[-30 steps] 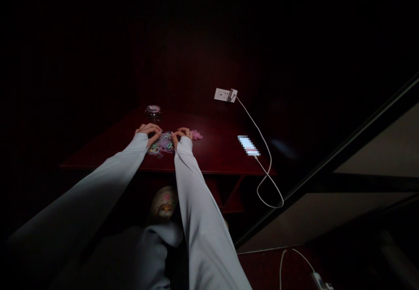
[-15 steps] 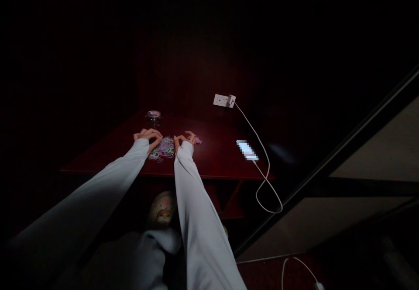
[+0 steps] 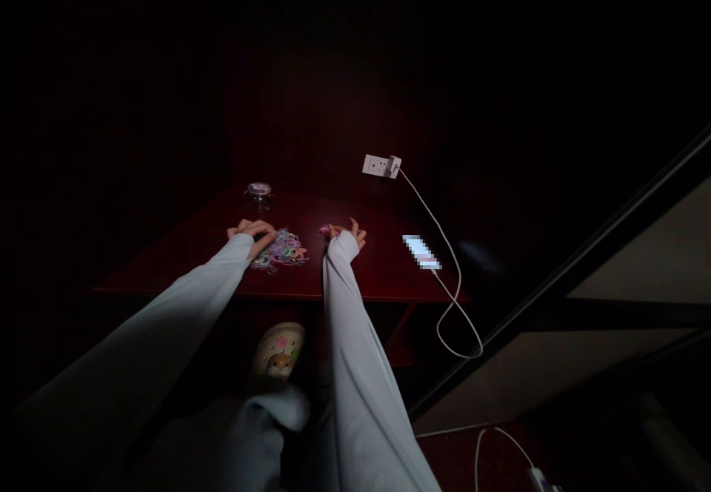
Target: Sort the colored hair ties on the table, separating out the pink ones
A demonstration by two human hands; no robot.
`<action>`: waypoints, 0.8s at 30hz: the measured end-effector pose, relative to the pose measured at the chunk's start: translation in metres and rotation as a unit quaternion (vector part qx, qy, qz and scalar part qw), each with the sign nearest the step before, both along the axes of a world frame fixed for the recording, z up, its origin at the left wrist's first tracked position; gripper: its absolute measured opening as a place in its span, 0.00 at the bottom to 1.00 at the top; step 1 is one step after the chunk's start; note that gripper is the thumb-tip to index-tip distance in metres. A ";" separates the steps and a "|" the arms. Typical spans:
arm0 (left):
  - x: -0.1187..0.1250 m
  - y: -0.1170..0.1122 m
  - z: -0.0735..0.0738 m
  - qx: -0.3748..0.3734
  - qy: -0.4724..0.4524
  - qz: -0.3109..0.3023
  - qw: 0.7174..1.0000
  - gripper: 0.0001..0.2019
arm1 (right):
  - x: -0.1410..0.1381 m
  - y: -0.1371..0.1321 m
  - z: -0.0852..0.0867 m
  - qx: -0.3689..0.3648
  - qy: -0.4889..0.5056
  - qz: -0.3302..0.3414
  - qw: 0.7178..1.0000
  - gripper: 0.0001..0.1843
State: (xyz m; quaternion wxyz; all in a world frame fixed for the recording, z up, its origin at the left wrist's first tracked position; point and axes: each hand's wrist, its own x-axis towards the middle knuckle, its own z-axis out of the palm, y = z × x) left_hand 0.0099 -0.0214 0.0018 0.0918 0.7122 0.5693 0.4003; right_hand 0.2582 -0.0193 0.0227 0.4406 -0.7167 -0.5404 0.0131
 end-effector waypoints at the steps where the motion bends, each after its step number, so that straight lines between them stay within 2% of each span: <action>1: 0.000 0.002 -0.002 -0.002 0.001 -0.002 1.000 0.06 | 0.004 0.003 0.000 -0.001 -0.023 -0.001 1.000 0.16; 6: 0.000 0.003 -0.003 0.004 0.012 -0.009 1.000 0.05 | 0.017 0.014 0.000 -0.023 -0.146 0.008 0.989 0.16; 9: 0.001 -0.001 -0.001 -0.004 0.017 -0.009 1.000 0.05 | 0.019 0.017 -0.001 -0.029 -0.174 0.021 0.984 0.15; 12: 0.002 -0.006 0.002 -0.003 0.019 -0.003 1.000 0.06 | 0.019 0.017 -0.003 -0.004 -0.141 0.020 0.990 0.18; 18: 0.002 -0.011 0.008 -0.016 0.005 -0.016 1.000 0.06 | 0.017 0.017 -0.004 0.012 0.001 -0.012 1.000 0.26; 21: 0.000 -0.012 0.008 -0.016 0.000 -0.024 1.000 0.06 | 0.012 0.013 -0.001 0.005 0.027 0.040 0.999 0.29; 24: -0.001 -0.011 0.007 -0.016 -0.005 -0.026 1.000 0.06 | 0.003 0.006 0.001 -0.029 0.005 0.094 0.995 0.25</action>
